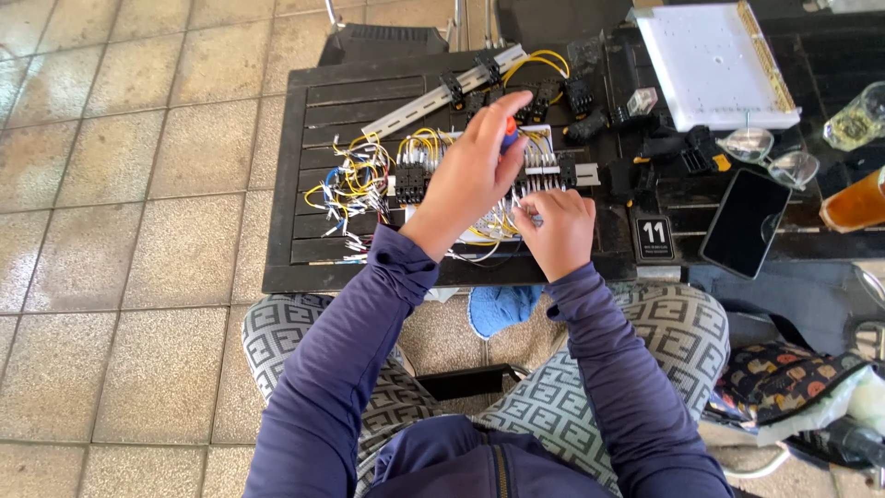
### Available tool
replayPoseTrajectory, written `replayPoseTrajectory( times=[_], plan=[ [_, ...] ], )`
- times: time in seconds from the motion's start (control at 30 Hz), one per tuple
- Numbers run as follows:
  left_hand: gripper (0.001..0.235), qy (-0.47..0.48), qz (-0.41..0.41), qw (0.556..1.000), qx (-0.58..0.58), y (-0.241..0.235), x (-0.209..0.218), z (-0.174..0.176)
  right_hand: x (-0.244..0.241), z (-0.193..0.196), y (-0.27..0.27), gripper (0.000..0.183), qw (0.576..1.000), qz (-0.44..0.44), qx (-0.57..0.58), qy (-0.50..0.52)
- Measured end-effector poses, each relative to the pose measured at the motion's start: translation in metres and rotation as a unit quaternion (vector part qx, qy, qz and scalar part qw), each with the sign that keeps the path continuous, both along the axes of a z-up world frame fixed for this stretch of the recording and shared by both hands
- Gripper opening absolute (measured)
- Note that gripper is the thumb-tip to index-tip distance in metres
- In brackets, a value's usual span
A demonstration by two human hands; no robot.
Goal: The person uses a screwdriver to tighten screws on a terminal block mounted on a breadboard, securing multiple colored wires. The person works methodically across the terminals, adjusting and tightening connections throughout the clip.
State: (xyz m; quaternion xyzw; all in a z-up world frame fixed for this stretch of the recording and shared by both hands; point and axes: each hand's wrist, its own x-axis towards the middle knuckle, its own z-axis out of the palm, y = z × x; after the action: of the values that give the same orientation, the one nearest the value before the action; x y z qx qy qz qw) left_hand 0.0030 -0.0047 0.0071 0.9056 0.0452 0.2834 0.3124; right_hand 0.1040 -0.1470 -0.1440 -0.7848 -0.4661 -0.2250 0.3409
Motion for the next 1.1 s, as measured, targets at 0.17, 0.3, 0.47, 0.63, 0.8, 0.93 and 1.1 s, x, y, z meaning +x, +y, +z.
replayPoseTrajectory(
  times=[0.17,0.3,0.47,0.63,0.8,0.93,1.1],
  plan=[
    [0.044,0.009,-0.026,1.0,-0.011,0.011,0.004,-0.004,-0.001,-0.002,0.003,0.015,1.0,-0.002,0.007,0.017],
    [0.043,0.066,-0.03,0.997,-0.041,0.017,0.01,0.004,0.001,-0.006,0.003,0.015,0.999,-0.004,0.003,0.054],
    [0.047,0.073,-0.04,0.996,-0.015,0.021,0.012,0.006,0.002,-0.005,0.003,0.015,0.996,-0.008,-0.012,0.084],
    [0.046,0.037,-0.066,0.996,0.049,0.012,0.012,0.009,0.002,-0.001,0.003,0.017,0.996,-0.008,-0.015,0.089],
    [0.05,0.032,-0.069,0.997,0.02,0.019,0.015,0.003,0.002,0.0,0.003,0.017,0.995,-0.002,-0.012,0.096],
    [0.05,0.038,-0.049,0.998,0.023,0.021,0.014,0.002,0.001,0.001,0.003,0.017,0.995,-0.001,-0.018,0.101],
    [0.052,0.079,-0.034,0.996,0.004,0.018,0.009,0.011,0.002,-0.001,0.003,0.016,0.995,0.0,-0.012,0.098]
  ],
)
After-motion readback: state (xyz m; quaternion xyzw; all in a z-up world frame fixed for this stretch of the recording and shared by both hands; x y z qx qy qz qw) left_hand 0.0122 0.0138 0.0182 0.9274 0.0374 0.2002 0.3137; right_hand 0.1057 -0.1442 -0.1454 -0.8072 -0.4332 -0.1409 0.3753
